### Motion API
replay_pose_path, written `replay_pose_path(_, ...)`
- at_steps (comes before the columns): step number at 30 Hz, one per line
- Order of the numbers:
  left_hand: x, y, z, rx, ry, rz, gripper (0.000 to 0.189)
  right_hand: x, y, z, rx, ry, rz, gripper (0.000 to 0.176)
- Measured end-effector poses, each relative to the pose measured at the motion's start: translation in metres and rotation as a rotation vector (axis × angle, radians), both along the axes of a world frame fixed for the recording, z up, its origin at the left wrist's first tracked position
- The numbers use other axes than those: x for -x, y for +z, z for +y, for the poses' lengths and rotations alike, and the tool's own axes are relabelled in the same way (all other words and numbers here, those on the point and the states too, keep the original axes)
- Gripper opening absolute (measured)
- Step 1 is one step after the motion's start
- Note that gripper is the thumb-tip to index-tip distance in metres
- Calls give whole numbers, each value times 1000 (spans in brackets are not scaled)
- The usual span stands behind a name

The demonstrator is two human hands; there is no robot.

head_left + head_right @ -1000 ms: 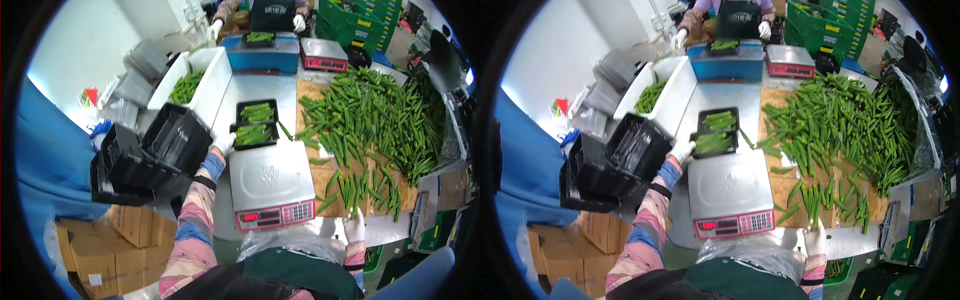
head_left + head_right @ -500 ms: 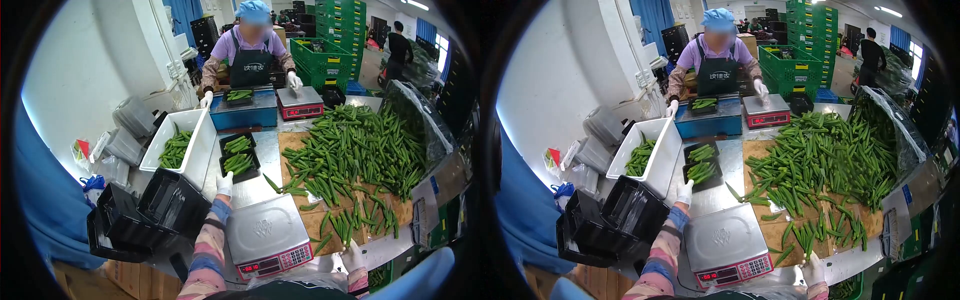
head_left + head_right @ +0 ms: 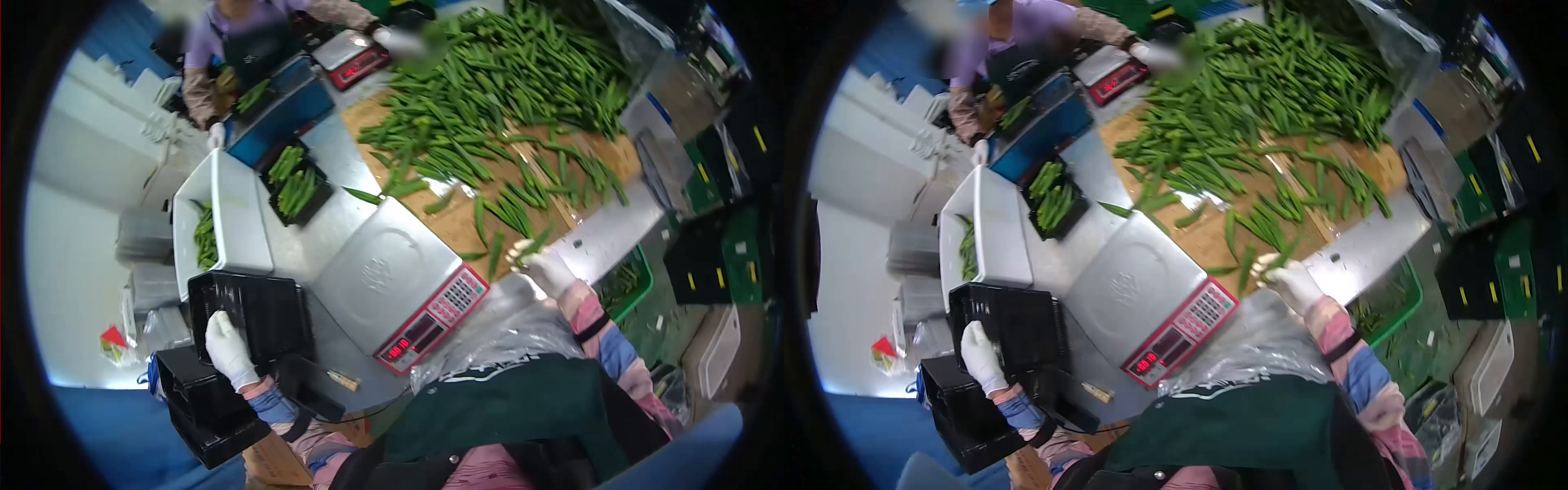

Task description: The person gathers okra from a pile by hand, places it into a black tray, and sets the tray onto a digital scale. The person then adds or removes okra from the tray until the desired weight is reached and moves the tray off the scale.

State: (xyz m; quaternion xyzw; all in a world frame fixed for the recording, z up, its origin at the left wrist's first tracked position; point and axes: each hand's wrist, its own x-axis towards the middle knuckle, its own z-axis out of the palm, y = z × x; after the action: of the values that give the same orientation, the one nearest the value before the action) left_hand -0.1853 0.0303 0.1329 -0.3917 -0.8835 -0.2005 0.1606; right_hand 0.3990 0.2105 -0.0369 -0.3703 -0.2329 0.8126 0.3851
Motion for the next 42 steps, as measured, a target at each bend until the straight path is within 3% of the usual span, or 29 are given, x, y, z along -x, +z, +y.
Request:
replay_pose_path(2,7,1,0,-124,-41,-325,35,0,3,-5,22,-31,-98,17)
replay_pose_path(4,27,-5,-1,-253,-105,-536,26,-14,-10,-7,42,-12,-29,14)
replay_pose_path(6,44,-6,-3,-274,-100,-577,21,-22,-24,-11,42,-35,63,20)
replay_pose_path(8,62,-9,-8,-317,-118,-618,15,-29,-3,-19,30,5,-196,22)
replay_pose_path(10,58,-5,-7,-407,-110,-555,15,-32,9,-26,49,32,-447,24)
replay_pose_path(11,56,-5,-7,-454,-103,-525,14,-36,-2,-30,-85,36,-567,24)
replay_pose_path(13,54,3,-7,-499,0,-168,22,-43,-34,-37,-354,50,-801,26)
replay_pose_path(14,29,15,-2,-566,31,33,23,-38,-24,-36,-335,78,-884,34)
replay_pose_path(15,2,27,4,-633,60,236,25,-35,-33,-31,-506,83,-955,37)
replay_pose_path(16,-25,36,9,-588,55,395,23,-30,-47,-24,-681,87,-1024,40)
replay_pose_path(18,-94,39,32,-543,-111,335,17,-21,-56,-10,-937,134,-1108,46)
replay_pose_path(19,-131,30,45,-518,-215,166,14,-9,-54,-3,-1012,177,-1120,48)
replay_pose_path(20,-176,27,56,-336,-259,142,10,3,-51,5,-1078,250,-1197,50)
replay_pose_path(22,-206,-17,68,-171,-536,-87,6,22,-51,22,-1227,393,-1342,48)
replay_pose_path(25,-236,-73,66,151,-802,-135,10,34,-80,41,-1494,414,-1533,37)
replay_pose_path(26,-239,-82,63,236,-845,-115,15,30,-79,45,-1581,408,-1469,26)
replay_pose_path(29,-264,-60,65,240,-760,-286,34,18,-75,51,-1670,390,-1416,22)
replay_pose_path(30,-269,-55,69,205,-776,-251,35,8,-66,53,-1709,245,-1374,26)
replay_pose_path(33,-299,-43,99,129,-867,-97,32,-15,-47,59,-1271,512,-1388,37)
replay_pose_path(37,-360,-72,153,285,-1055,2,18,-11,-51,81,-1025,149,-1347,36)
replay_pose_path(38,-374,-86,167,416,-1074,113,16,-2,-59,89,-1044,84,-1342,34)
replay_pose_path(42,-407,-160,194,820,-961,443,14,40,-83,116,-1108,223,-1560,13)
